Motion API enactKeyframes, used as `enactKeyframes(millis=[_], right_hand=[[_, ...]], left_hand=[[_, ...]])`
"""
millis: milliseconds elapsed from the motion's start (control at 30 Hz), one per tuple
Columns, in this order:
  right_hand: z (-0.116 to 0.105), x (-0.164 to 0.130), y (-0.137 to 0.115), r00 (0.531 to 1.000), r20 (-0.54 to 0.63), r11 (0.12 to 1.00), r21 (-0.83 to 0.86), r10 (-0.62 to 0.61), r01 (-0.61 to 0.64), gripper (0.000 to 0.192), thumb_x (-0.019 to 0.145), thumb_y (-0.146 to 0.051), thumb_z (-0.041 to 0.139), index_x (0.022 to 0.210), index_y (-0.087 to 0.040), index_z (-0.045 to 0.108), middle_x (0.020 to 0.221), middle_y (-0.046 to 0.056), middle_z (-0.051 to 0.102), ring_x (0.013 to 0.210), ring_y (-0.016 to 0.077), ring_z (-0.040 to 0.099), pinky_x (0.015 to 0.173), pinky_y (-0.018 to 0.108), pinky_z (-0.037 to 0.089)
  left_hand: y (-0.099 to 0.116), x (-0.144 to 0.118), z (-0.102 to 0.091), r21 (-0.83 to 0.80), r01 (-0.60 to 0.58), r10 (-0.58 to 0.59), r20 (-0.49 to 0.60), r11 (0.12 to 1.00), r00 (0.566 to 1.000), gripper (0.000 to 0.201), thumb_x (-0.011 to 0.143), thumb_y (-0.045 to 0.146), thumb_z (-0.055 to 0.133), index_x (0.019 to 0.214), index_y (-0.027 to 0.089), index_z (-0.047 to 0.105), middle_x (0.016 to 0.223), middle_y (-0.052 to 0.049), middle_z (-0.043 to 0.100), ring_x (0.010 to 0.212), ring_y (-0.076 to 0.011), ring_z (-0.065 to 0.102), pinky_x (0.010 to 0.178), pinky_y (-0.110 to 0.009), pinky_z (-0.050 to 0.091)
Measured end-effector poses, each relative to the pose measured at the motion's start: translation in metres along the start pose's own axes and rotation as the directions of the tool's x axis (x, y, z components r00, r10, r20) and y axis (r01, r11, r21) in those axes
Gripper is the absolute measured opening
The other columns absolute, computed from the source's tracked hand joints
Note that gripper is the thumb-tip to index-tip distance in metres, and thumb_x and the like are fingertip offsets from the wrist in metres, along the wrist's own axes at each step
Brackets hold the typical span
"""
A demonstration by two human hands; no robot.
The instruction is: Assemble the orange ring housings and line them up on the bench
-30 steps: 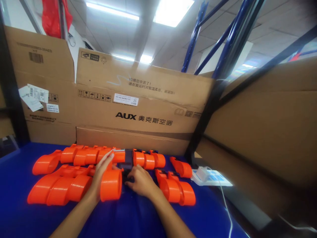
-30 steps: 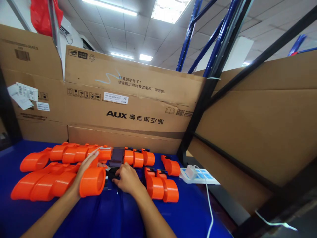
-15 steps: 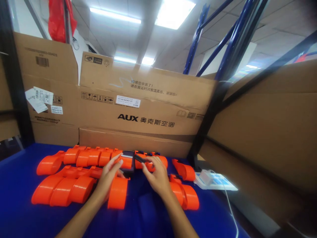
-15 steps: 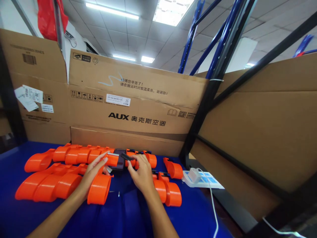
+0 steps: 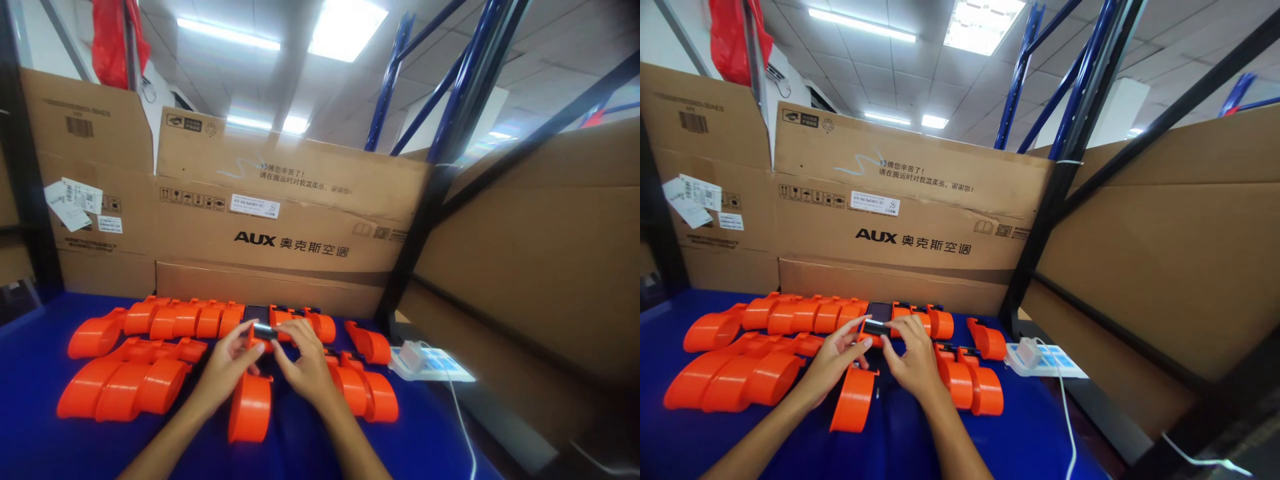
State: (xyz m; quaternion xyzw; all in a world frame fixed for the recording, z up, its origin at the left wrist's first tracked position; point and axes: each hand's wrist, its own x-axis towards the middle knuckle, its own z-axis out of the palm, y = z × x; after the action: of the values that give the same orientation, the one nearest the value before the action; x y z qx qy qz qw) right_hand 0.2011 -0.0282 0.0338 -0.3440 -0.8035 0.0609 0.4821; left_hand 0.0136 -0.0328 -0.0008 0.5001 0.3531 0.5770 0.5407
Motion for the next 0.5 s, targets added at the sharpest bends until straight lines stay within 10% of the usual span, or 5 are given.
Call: enactKeyframes(millis=[267, 500], right_hand=[[-0.01, 0.004, 0.006, 0.996, 0.071, 0.999, -0.013, 0.052, -0.052, 0.028, 0.092, -0.024, 0.058, 0.118, -0.028, 0.07, 0.111, 0.008, 0.069, 0.104, 0.025, 0.062, 0.092, 0.041, 0.049], [-0.026, -0.003, 0.02, 0.927, 0.31, 0.896, -0.44, 0.212, -0.058, 0.014, 0.075, -0.018, 0.074, 0.088, -0.024, 0.075, 0.094, 0.008, 0.068, 0.095, 0.0273, 0.057, 0.085, 0.04, 0.044]], left_hand=[[-0.001, 0.001, -0.003, -0.105, 0.058, -0.058, 0.004, 0.993, 0.998, 0.076, 0.069, 0.032, 0.08, 0.14, 0.021, 0.053, 0.092, -0.006, 0.074, 0.053, -0.0124, 0.062, 0.055, -0.026, 0.048], [-0.001, 0.002, -0.007, -0.139, 0.091, -0.095, -0.021, 0.986, 0.995, 0.074, 0.071, 0.03, 0.077, 0.14, 0.018, 0.052, 0.068, 0.0, 0.068, 0.05, -0.0122, 0.059, 0.054, -0.023, 0.044]])
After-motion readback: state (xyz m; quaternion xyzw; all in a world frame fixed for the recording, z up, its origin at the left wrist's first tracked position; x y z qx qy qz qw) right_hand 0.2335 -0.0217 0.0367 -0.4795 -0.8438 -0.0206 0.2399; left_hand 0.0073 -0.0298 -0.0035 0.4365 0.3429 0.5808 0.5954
